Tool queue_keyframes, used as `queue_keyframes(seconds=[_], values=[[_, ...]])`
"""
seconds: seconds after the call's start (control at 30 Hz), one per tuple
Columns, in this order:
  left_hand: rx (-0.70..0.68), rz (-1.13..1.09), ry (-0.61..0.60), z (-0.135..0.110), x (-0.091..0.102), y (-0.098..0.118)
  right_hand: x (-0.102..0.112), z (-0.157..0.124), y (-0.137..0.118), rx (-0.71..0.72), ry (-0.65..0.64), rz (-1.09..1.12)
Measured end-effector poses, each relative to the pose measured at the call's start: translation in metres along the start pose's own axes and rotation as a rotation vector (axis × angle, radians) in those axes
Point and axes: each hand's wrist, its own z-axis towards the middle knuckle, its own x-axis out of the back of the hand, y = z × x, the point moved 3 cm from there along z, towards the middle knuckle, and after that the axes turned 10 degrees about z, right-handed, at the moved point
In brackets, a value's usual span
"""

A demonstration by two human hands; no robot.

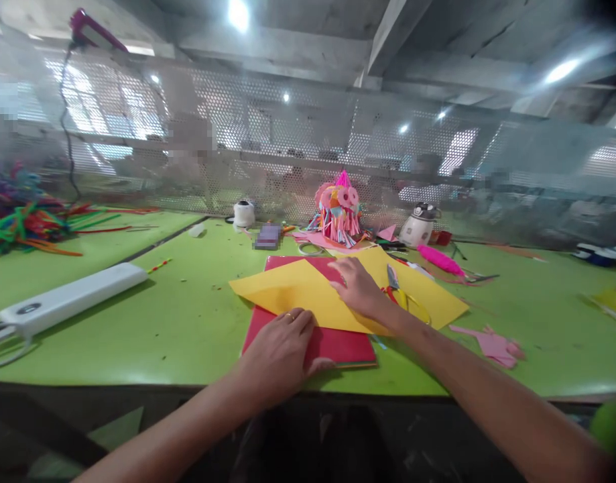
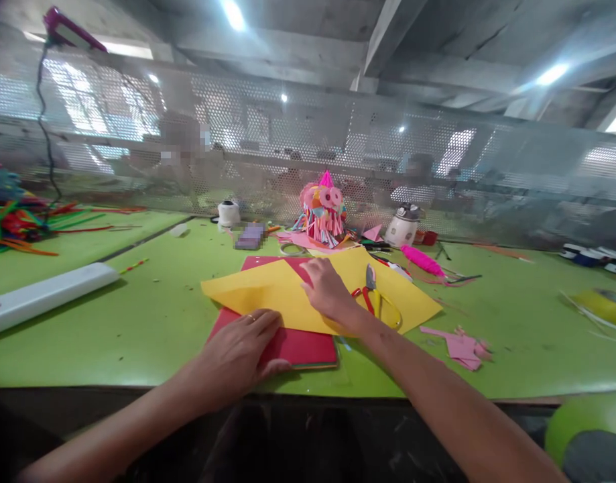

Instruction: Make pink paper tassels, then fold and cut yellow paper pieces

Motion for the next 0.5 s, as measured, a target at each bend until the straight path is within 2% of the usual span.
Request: queue_keyframes(seconds=[0.07, 0.1, 0.17, 0.3, 0.5], values=[[-0.021, -0.002, 0.016, -0.001, -0.001, 0.0, 0.005, -0.022, -0.026, 0.204, -0.12, 0.027], [-0.023, -0.008, 0.025, -0.001, -0.001, 0.0, 0.005, -0.034, -0.037, 0.252, -0.19, 0.037], [-0.013, -0.022, 0.039, -0.001, -0.001, 0.0, 0.0, -0.056, -0.054, 0.256, -0.287, 0.037], [0.022, -0.043, 0.024, -0.003, 0.0, 0.001, -0.011, -0.081, -0.067, 0.221, -0.257, -0.037], [0.074, 0.058, 0.046, -0.016, 0.0, -0.009, -0.014, -0.082, -0.066, 0.24, -0.267, -0.096]])
